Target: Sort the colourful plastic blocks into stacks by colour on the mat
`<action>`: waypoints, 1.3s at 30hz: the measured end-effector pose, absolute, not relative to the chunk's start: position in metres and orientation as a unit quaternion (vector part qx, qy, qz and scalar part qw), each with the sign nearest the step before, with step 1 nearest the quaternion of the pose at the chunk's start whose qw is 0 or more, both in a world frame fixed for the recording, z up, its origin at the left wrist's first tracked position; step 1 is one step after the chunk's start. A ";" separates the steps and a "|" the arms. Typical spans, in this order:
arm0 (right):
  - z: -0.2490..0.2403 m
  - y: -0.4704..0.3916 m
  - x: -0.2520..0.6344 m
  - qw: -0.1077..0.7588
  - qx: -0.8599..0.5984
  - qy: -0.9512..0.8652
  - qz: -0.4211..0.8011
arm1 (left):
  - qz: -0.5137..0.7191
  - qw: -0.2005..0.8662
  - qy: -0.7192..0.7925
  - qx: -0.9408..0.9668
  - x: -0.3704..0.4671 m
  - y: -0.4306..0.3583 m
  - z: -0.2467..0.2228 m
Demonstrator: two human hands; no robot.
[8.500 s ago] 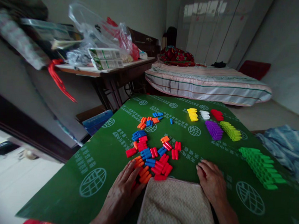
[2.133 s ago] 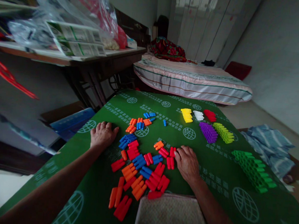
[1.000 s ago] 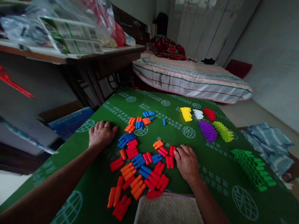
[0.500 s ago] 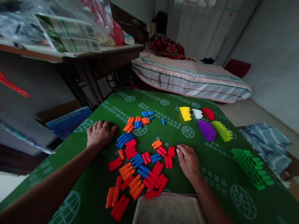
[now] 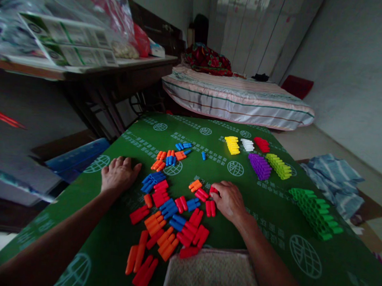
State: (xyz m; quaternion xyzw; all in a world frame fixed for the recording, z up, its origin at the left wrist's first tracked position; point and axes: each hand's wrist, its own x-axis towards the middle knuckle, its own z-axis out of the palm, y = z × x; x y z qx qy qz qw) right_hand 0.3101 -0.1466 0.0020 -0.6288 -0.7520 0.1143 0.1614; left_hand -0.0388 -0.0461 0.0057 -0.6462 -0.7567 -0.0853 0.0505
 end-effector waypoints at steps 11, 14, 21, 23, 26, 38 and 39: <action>-0.008 -0.118 0.338 0.183 -0.714 -0.673 0.061 | -0.092 0.044 -0.747 -0.657 -0.043 -0.045 0.010; -0.015 -0.118 0.346 0.224 -0.710 -0.663 0.078 | -0.098 0.045 -0.744 -0.659 -0.045 -0.044 0.008; -0.023 -0.121 0.355 0.217 -0.673 -0.704 0.072 | -0.094 0.044 -0.750 -0.653 -0.040 -0.045 0.008; -0.022 -0.122 0.354 0.221 -0.667 -0.708 0.071 | -0.095 0.042 -0.752 -0.651 -0.039 -0.045 0.009; -0.021 -0.126 0.354 0.238 -0.671 -0.698 0.083 | -0.092 0.041 -0.753 -0.651 -0.037 -0.046 0.010; 0.001 -0.187 0.326 0.333 -0.613 -0.703 0.135 | -0.089 0.046 -0.758 -0.644 -0.035 -0.048 0.004; 0.004 -0.193 0.320 0.329 -0.598 -0.717 0.144 | -0.089 0.045 -0.759 -0.644 -0.034 -0.048 0.004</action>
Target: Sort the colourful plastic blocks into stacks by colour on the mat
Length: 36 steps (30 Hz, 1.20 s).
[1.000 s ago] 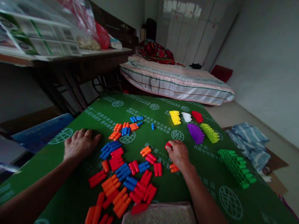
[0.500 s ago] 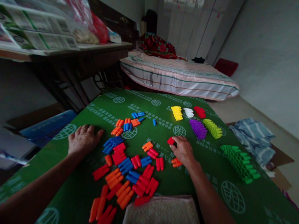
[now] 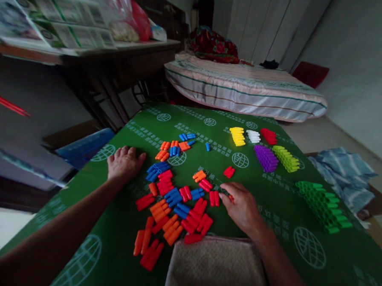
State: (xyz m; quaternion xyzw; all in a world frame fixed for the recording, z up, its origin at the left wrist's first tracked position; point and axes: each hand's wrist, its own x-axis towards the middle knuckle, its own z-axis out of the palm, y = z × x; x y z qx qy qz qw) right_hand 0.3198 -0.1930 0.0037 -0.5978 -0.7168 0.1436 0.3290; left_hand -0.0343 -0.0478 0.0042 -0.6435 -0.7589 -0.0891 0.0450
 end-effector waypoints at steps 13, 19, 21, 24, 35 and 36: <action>0.024 -0.226 0.265 0.251 -0.475 -0.831 0.142 | -0.095 0.041 -0.765 -0.636 -0.034 -0.050 0.001; 0.015 -0.225 0.268 0.258 -0.477 -0.829 0.133 | -0.104 0.045 -0.761 -0.638 -0.037 -0.050 -0.004; 0.014 -0.226 0.266 0.254 -0.477 -0.831 0.130 | -0.105 0.047 -0.761 -0.638 -0.037 -0.050 -0.004; 0.013 -0.227 0.264 0.255 -0.475 -0.833 0.123 | -0.106 0.049 -0.761 -0.638 -0.037 -0.051 -0.004; 0.010 -0.227 0.269 0.270 -0.488 -0.820 0.123 | -0.104 0.046 -0.763 -0.636 -0.037 -0.050 -0.004; 0.011 -0.227 0.270 0.272 -0.489 -0.820 0.123 | -0.104 0.045 -0.763 -0.636 -0.037 -0.050 -0.004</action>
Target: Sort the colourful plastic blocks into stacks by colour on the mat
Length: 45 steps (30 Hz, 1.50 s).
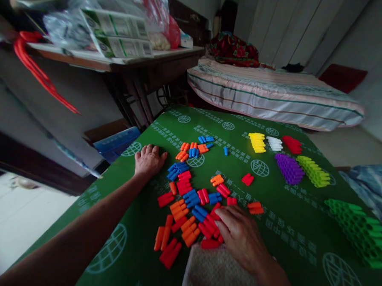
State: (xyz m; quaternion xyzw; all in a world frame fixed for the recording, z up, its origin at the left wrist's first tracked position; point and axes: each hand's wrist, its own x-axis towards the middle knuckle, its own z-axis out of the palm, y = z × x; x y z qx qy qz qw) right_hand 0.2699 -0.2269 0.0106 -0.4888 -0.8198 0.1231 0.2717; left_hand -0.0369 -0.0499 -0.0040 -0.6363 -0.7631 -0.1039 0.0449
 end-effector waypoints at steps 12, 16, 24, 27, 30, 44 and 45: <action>0.005 -0.243 0.289 0.194 -0.528 -0.815 0.138 | -0.105 0.040 -0.761 -0.639 -0.035 -0.050 -0.002; 0.004 -0.249 0.296 0.189 -0.553 -0.800 0.133 | -0.107 0.041 -0.759 -0.641 -0.034 -0.050 -0.002; 0.016 -0.254 0.277 0.121 -0.544 -0.817 0.148 | -0.103 0.048 -0.762 -0.637 -0.033 -0.048 -0.004; 0.017 -0.252 0.274 0.108 -0.550 -0.817 0.138 | -0.100 0.048 -0.764 -0.636 -0.034 -0.048 -0.004; 0.019 -0.251 0.273 0.102 -0.554 -0.815 0.131 | -0.099 0.047 -0.764 -0.636 -0.033 -0.049 -0.003; 0.010 -0.243 0.274 0.112 -0.562 -0.814 0.089 | -0.104 0.049 -0.760 -0.640 -0.035 -0.049 -0.004; 0.009 -0.242 0.274 0.114 -0.562 -0.814 0.087 | -0.104 0.049 -0.760 -0.640 -0.035 -0.049 -0.004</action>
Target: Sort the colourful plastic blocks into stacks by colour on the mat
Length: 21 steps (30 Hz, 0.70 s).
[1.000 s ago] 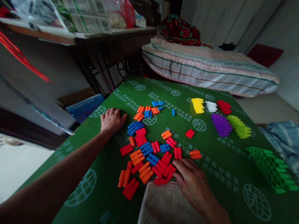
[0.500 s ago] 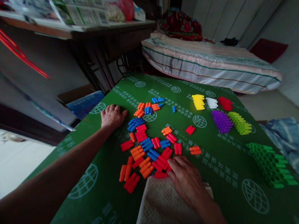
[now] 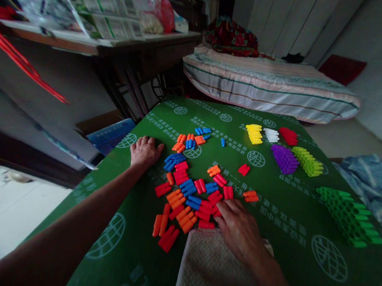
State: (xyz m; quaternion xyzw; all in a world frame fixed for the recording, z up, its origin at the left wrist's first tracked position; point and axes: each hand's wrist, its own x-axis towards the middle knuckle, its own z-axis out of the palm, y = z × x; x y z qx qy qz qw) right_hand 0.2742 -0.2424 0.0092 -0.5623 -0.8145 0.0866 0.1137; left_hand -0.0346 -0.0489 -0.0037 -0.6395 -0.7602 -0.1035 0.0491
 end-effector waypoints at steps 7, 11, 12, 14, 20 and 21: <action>0.007 -0.241 0.274 0.132 -0.564 -0.810 0.094 | -0.097 0.052 -0.762 -0.638 -0.035 -0.049 -0.004; 0.011 -0.241 0.279 0.165 -0.571 -0.794 0.127 | -0.097 0.050 -0.761 -0.639 -0.035 -0.049 -0.002; 0.012 -0.240 0.283 0.177 -0.576 -0.787 0.135 | -0.098 0.048 -0.761 -0.639 -0.035 -0.049 -0.001; 0.014 -0.235 0.292 0.199 -0.591 -0.769 0.139 | -0.100 0.044 -0.761 -0.640 -0.035 -0.048 0.000; 0.010 -0.213 0.320 0.233 -0.645 -0.719 0.111 | -0.106 0.034 -0.756 -0.645 -0.036 -0.046 0.004; 0.009 -0.208 0.323 0.235 -0.649 -0.715 0.112 | -0.107 0.034 -0.756 -0.645 -0.036 -0.046 0.004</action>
